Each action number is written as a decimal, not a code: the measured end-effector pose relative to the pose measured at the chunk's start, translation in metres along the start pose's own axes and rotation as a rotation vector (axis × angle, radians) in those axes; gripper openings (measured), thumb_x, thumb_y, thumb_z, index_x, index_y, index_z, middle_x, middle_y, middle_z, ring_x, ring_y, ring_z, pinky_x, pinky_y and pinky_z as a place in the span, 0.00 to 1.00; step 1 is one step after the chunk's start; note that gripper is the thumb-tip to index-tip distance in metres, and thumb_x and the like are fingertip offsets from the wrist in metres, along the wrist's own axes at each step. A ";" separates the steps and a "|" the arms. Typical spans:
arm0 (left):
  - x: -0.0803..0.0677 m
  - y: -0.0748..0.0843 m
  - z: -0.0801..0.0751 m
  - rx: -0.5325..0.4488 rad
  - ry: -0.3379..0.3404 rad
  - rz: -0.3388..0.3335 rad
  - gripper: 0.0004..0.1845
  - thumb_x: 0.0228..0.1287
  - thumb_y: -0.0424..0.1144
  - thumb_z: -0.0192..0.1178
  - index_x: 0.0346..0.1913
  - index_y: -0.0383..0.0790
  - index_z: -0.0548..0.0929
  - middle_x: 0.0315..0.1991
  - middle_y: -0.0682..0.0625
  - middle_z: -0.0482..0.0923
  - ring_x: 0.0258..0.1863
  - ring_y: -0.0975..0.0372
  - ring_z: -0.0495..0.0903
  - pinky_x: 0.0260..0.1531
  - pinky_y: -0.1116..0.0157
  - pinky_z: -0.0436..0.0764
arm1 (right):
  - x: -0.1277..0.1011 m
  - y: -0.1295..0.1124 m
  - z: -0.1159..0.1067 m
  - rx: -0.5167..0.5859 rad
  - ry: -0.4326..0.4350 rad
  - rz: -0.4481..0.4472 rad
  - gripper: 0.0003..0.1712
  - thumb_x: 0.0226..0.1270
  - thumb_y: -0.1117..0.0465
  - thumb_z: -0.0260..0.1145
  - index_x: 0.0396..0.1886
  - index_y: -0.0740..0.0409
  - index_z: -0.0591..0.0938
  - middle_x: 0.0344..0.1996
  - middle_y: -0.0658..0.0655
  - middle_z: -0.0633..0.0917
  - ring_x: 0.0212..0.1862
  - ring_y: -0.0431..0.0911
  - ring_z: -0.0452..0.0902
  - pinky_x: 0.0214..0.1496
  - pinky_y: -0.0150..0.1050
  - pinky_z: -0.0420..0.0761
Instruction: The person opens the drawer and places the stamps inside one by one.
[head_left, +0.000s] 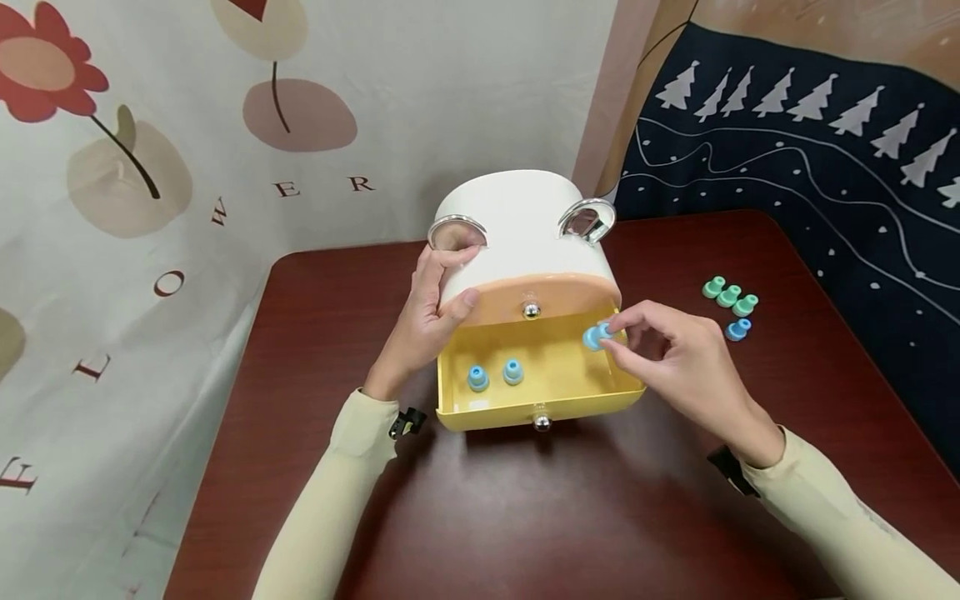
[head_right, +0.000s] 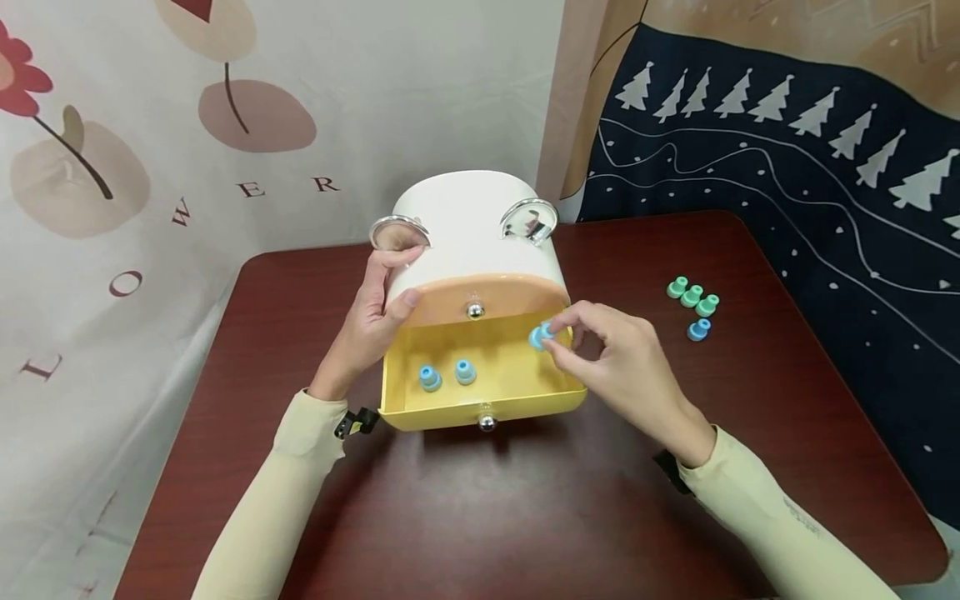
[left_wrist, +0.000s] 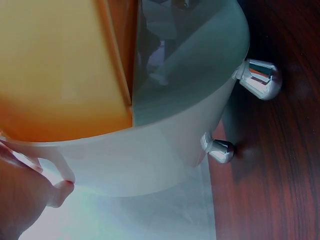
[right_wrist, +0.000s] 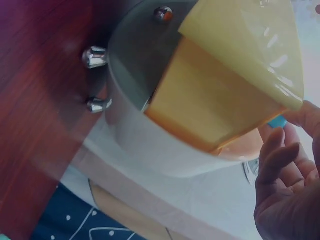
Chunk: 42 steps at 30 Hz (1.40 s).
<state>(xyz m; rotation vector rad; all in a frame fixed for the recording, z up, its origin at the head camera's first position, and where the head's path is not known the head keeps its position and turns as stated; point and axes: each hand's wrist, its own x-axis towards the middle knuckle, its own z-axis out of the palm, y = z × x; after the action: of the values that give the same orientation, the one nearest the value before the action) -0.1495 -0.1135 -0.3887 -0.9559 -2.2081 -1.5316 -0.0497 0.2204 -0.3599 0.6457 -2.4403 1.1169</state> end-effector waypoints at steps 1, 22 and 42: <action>0.000 0.000 0.000 0.000 0.000 0.001 0.31 0.79 0.59 0.59 0.73 0.43 0.75 0.70 0.40 0.67 0.66 0.50 0.62 0.62 0.51 0.61 | 0.002 -0.001 0.003 -0.007 -0.013 -0.008 0.16 0.59 0.69 0.85 0.42 0.48 0.90 0.29 0.41 0.83 0.26 0.37 0.73 0.26 0.29 0.71; 0.000 0.000 -0.002 0.006 -0.003 0.005 0.29 0.79 0.55 0.60 0.74 0.44 0.75 0.71 0.42 0.67 0.65 0.51 0.63 0.63 0.50 0.60 | 0.027 -0.009 0.032 -0.081 -0.352 0.025 0.10 0.66 0.62 0.84 0.37 0.44 0.89 0.35 0.45 0.87 0.40 0.47 0.80 0.40 0.43 0.78; -0.001 0.002 -0.001 0.000 0.002 0.001 0.27 0.77 0.47 0.60 0.73 0.43 0.75 0.69 0.39 0.67 0.64 0.49 0.63 0.61 0.51 0.59 | 0.046 -0.009 0.041 -0.169 -0.518 -0.006 0.11 0.66 0.64 0.80 0.33 0.43 0.88 0.28 0.36 0.84 0.33 0.41 0.80 0.35 0.42 0.79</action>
<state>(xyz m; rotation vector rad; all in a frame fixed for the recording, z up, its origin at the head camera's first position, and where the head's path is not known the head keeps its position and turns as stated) -0.1477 -0.1144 -0.3875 -0.9555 -2.2059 -1.5309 -0.0884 0.1722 -0.3557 0.9842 -2.9167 0.7984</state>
